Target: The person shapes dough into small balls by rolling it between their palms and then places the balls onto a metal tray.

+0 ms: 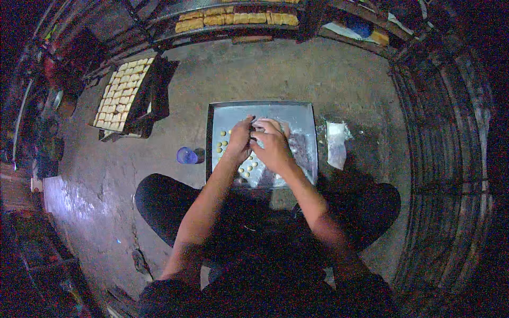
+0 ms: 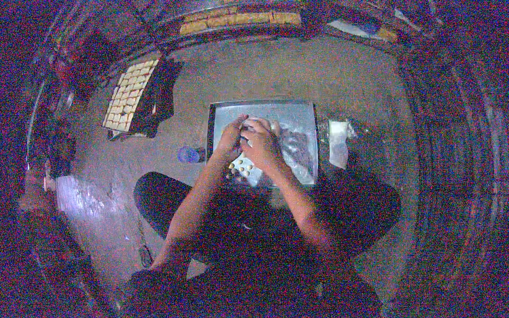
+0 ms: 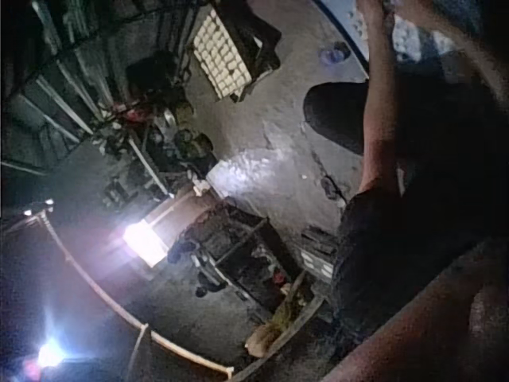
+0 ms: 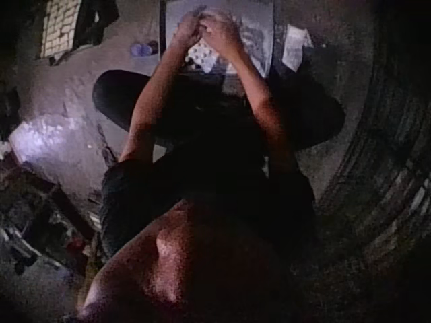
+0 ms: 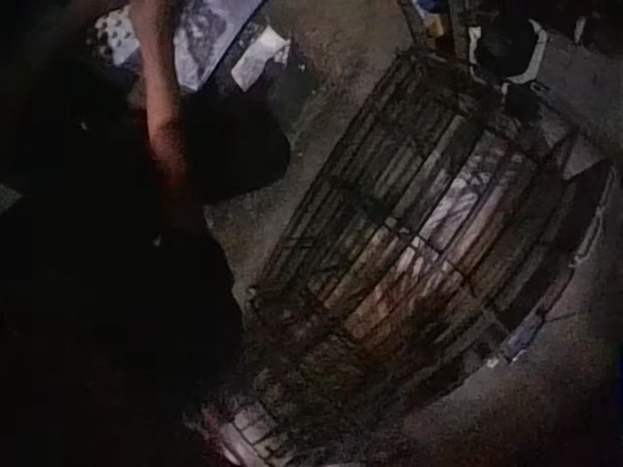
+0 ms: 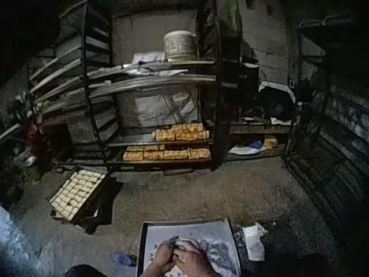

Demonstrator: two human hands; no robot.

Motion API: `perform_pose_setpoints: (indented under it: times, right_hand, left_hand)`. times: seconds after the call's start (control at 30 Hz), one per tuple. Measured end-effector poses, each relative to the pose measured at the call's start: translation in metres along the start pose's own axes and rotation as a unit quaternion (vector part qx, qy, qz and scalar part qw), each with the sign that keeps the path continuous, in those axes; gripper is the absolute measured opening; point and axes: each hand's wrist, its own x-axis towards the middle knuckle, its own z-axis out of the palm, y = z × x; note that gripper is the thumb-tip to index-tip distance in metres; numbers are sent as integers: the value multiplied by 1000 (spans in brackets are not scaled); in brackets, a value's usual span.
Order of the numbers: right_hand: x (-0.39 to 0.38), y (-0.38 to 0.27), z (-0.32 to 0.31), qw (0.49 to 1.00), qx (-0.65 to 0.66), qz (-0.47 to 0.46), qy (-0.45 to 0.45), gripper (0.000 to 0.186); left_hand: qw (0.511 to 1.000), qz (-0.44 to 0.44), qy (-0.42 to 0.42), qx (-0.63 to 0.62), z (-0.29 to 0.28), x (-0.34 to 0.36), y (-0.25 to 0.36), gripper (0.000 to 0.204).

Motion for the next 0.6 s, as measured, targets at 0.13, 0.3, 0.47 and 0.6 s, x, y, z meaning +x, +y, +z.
perform_pose_setpoints:
  times: [0.13,0.3,0.47,0.6]
  right_hand:
    - [9,13,-35,994,58,28,87,34]
    - [5,-14,-44,983,165,-23,76,91]
    - [-16,-45,-48,987,103,-93,77,106]
    - [-11,-29,-54,992,82,-62,78,110]
  left_hand:
    - [995,66,67,-23,54,-26,11,29]
    - [977,111,-161,82,91,-65,-16,57]
    - [914,331,-219,90,95,-73,-40,80]
    - [953,205,-200,100,94,-79,-49,87]
